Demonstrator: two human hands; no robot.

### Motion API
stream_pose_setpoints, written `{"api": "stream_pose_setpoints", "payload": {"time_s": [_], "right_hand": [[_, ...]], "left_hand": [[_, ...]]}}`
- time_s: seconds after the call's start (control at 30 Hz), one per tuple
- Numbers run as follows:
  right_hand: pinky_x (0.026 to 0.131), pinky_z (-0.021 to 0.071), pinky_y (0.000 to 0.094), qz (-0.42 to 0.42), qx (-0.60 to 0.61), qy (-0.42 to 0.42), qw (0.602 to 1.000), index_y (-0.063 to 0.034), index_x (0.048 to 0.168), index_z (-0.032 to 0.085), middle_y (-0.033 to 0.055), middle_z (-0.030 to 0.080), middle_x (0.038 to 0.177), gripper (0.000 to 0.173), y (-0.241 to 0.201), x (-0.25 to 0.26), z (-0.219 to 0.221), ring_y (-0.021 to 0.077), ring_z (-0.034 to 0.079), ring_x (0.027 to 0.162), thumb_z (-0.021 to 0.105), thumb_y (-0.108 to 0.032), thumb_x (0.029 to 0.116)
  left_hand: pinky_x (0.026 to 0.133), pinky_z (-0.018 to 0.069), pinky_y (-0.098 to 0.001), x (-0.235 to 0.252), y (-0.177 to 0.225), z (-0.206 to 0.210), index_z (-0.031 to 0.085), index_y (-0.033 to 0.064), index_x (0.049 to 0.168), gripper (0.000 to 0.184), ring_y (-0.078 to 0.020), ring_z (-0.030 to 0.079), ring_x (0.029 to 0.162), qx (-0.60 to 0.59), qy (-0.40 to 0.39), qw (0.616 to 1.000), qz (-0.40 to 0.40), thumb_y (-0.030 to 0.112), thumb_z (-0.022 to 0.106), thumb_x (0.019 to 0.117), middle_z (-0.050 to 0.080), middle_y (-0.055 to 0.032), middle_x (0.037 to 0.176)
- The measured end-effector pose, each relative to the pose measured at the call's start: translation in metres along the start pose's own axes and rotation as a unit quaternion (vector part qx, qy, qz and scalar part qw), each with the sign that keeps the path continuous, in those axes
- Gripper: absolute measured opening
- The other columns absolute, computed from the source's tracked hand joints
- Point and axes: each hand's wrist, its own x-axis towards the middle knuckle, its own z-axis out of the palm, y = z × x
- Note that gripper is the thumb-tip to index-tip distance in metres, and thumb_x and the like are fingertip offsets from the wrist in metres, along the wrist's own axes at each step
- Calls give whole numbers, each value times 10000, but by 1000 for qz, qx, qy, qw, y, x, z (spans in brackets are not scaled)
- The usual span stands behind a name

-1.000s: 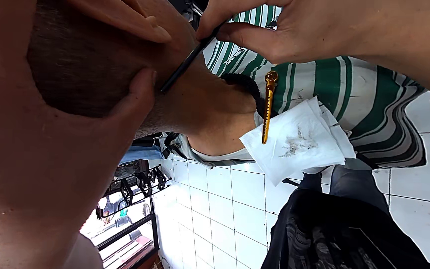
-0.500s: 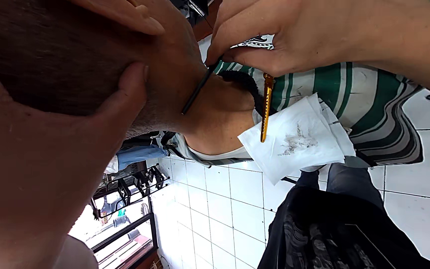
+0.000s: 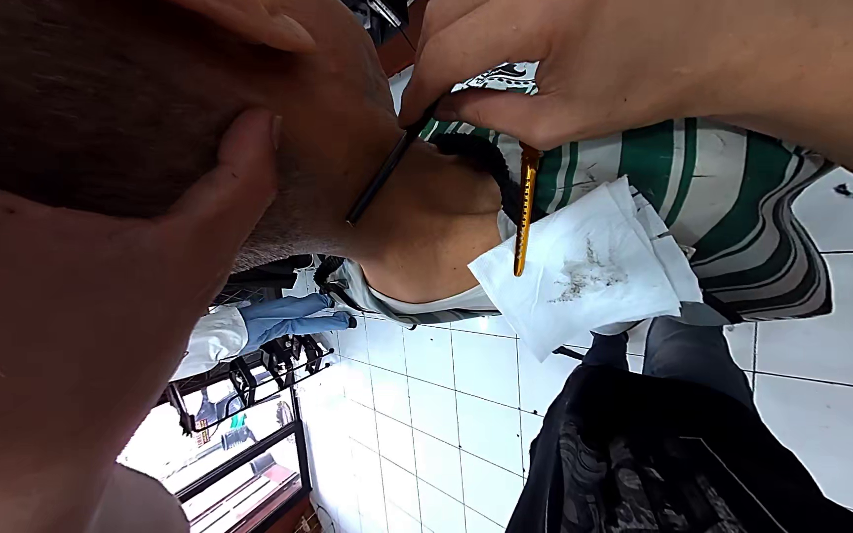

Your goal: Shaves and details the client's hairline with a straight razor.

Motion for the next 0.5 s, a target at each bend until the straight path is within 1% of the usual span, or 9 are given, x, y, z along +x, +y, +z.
{"api": "stream_pose_setpoints", "payload": {"time_s": [0.07,0.17,0.23,0.3,0.33,0.37,0.47,0.5], "right_hand": [[882,534,281,-35,5,-8,999,-65,1085,761,50,729,1031,250,1,-3,1,135,665,1036,529,-136,1023],[949,525,281,-40,-5,-26,999,-86,1084,765,36,745,1090,256,-1,-6,0,132,668,1104,523,-136,1019],[905,540,261,-38,2,-13,999,-74,1082,764,37,738,1056,251,-4,-5,-1,118,673,1058,527,-127,1016],[855,527,273,-44,-3,-2,999,-59,1083,762,46,727,1016,253,-5,-3,-1,125,664,1008,523,-120,1025],[861,531,275,-48,-13,-3,999,-67,1088,762,41,729,1025,256,-5,-4,-1,126,665,1012,520,-127,1033],[888,537,278,-54,-28,-9,998,-82,1091,758,33,735,1048,258,-5,-6,-1,126,670,1034,512,-132,1036],[994,512,333,-76,-38,-28,996,-89,1094,760,39,751,1092,279,-5,-12,-2,172,669,1118,490,-109,1025],[1000,508,338,-78,-37,-34,996,-95,1089,762,37,752,1096,283,-6,-13,-4,176,667,1128,487,-103,1020]], "left_hand": [[1021,467,-240,0,-2,2,683,290,1278,630,-6,574,1193,-10,-10,1000,12,588,848,748,627,90,1294],[1028,495,-248,6,4,1,682,270,1261,600,-18,586,1196,-40,-40,998,3,536,867,757,633,81,1284],[1016,479,-240,9,5,3,696,289,1259,565,-12,581,1194,-53,-37,998,18,530,851,772,637,90,1287],[1027,486,-228,19,20,-1,681,307,1269,542,3,577,1206,-71,-51,995,37,521,836,795,632,110,1295],[1027,490,-225,24,29,-4,678,311,1277,538,6,577,1209,-82,-60,994,41,512,832,802,631,116,1297],[1023,501,-224,29,38,-7,675,301,1280,537,3,582,1207,-94,-65,992,47,502,831,808,633,111,1293],[984,526,-212,39,60,-13,680,278,1254,527,15,603,1162,-99,-69,991,58,490,844,800,648,103,1257],[980,524,-209,41,63,-13,678,281,1251,529,21,601,1156,-92,-67,992,61,497,845,797,645,105,1253]]}}
